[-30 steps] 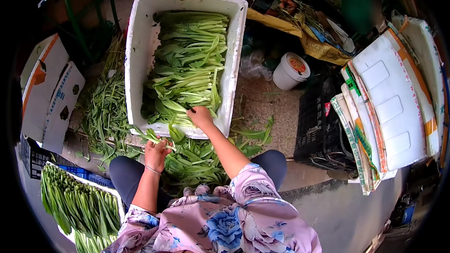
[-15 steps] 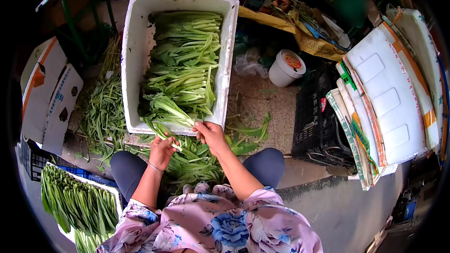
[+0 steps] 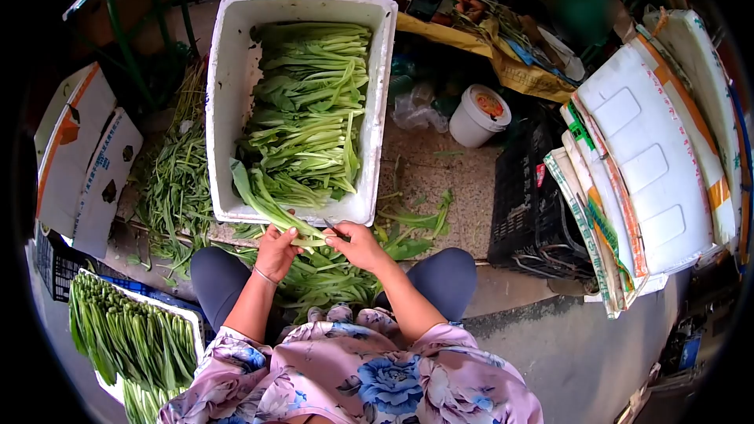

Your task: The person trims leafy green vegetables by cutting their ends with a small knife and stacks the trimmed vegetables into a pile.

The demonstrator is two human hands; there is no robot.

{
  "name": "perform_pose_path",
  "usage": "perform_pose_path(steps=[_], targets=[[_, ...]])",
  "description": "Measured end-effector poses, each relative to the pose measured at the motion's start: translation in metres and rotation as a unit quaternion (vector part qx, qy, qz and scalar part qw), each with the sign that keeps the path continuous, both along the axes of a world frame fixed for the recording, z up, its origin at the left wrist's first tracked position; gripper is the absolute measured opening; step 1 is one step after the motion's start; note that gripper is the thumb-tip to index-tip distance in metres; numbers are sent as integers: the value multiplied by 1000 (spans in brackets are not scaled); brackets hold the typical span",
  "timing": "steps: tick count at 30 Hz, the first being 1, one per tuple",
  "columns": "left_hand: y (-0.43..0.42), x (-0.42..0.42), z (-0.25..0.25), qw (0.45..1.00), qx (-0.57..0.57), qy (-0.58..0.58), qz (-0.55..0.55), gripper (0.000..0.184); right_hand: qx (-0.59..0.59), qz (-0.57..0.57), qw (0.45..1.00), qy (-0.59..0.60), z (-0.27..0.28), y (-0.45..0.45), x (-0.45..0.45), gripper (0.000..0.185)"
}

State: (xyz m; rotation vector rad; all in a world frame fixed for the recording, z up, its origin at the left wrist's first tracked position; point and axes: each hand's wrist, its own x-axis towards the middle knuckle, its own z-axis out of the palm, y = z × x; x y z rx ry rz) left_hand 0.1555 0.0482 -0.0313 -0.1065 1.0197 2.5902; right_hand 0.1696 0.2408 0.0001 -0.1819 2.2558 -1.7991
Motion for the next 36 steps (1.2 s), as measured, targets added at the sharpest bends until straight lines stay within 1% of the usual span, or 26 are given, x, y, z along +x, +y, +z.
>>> perform_pose_path(steps=[2, 3, 5, 7, 8, 9, 10, 11, 12, 13, 14, 16, 18, 19, 21, 25, 27, 28, 30, 31, 32, 34, 35, 36], targets=[[0, 0, -2, 1000, -4, 1, -8, 28, 1, 11, 1000, 17, 1, 1, 1, 23], [-1, 1, -4, 1000, -9, 2, -17, 29, 20, 1, 1000, 23, 1, 1, 1, 22], [1, 0, -5, 1000, -21, 14, -1, 26, 39, -9, 999, 30, -6, -2, 0, 21], [3, 1, -4, 999, -33, 26, 16, 23, -49, -130, 990, -11, -19, -11, 1, 23], [4, 1, -4, 998, -43, 26, 39, 20, -49, -130, 990, -11, -23, -11, 3, 23], [5, 0, -3, 996, -53, 26, 63, 16, -122, -151, 976, -103, -18, -14, 6, 26], [5, 0, -2, 996, -53, 26, 63, 16, -193, -171, 947, -193, -15, -16, 8, 28], [5, -1, 0, 995, -59, 21, 71, 16, -261, -185, 920, -226, -17, -21, 10, 30], [5, 0, 0, 995, -65, 16, 79, 15, -261, -185, 920, -227, -19, -24, 10, 30], [4, 0, -2, 995, -66, 15, 79, 15, -307, -172, 907, -232, -21, -26, 10, 27], [5, -1, -6, 994, -65, 38, 74, 16, -353, -159, 891, -237, -23, -27, 10, 25], [4, 0, -9, 994, -65, 60, 70, 16, -347, -157, 890, -248, -18, -31, 8, 21], [2, 0, -10, 992, -84, 67, 68, 16, -395, -163, 859, -282, -21, -32, 7, 21], [2, 0, -11, 992, -83, 66, 70, 16, -394, -162, 859, -283, -23, -32, 6, 21], [2, 0, -12, 992, -73, 64, 86, 17, -462, -110, 817, -326, -30, -28, 6, 19], [0, 0, -12, 992, -76, 58, 79, 18, -460, -92, 815, -340, -50, -19, 15, 14], [1, 1, -11, 989, -117, 55, 73, 19, -333, -107, 866, -358, -63, -13, 20, 13], [0, 1, -10, 989, -117, 55, 73, 19, -333, -108, 866, -358, -69, -12, 26, 13], [-2, -3, -6, 990, -76, 45, 110, 18, -187, -149, 876, -418, -80, -11, 38, 16], [-3, -5, -5, 990, -75, 44, 113, 18, -118, -154, 892, -409, -85, -13, 42, 26], [-4, -4, -5, 990, -73, 37, 117, 19, -115, -153, 891, -411, -90, -13, 43, 26], [-5, -2, -8, 990, -71, 29, 116, 20, -41, -164, 929, -330, -81, -20, 45, 36], [-4, -3, -11, 990, -78, 23, 117, 21, -8, -225, 941, -255, -77, -26, 44, 41], [-2, -4, -12, 989, -85, 17, 117, 23, -9, -227, 940, -254, -77, -31, 40, 41]])
